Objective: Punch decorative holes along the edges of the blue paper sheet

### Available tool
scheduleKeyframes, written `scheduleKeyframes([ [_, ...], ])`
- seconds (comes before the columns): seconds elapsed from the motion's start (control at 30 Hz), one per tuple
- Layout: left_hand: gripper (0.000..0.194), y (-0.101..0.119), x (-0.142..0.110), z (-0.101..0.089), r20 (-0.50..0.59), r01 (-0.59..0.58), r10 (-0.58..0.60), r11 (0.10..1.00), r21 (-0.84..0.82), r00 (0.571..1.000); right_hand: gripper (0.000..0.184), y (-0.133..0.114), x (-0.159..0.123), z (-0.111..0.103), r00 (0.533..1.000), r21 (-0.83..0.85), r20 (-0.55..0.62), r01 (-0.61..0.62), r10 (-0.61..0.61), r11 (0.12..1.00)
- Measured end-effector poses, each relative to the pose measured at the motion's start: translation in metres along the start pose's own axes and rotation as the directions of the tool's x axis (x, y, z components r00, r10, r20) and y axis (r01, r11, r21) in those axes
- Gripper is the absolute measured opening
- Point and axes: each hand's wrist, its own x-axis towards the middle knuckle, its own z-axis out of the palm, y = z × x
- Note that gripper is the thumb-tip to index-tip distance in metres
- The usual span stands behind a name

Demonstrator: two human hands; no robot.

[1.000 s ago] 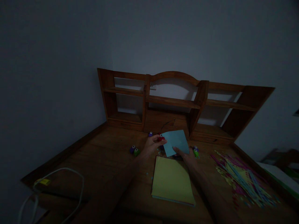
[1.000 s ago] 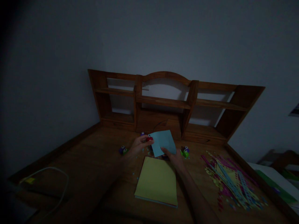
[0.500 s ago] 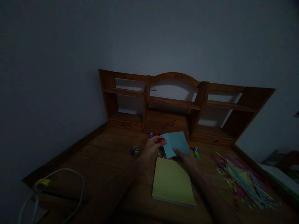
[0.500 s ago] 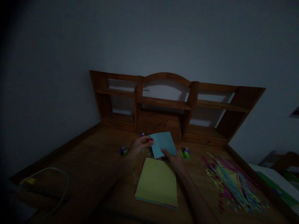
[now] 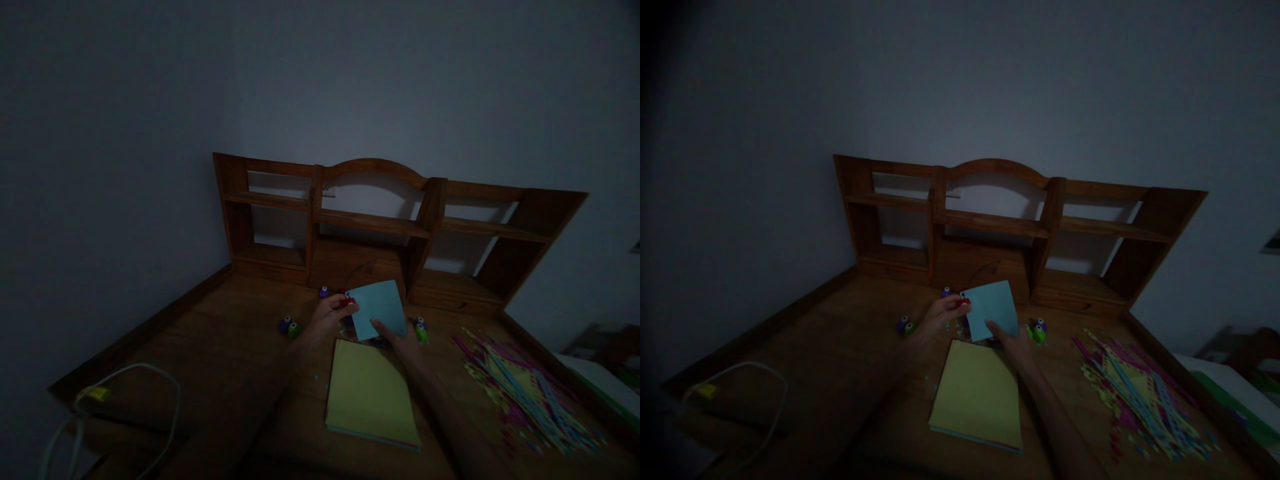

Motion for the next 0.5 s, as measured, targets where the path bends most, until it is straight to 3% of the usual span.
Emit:
scheduleKeyframes([
  [0.5, 0.043, -0.0017, 0.0008, 0.0038, 0.026, 0.026, -0.025, 0.998, -0.055, 0.999, 0.045, 0.0066, 0.0082, -0.0024, 1.0, -0.033, 0.011, 0.008, -0.008, 0.999],
])
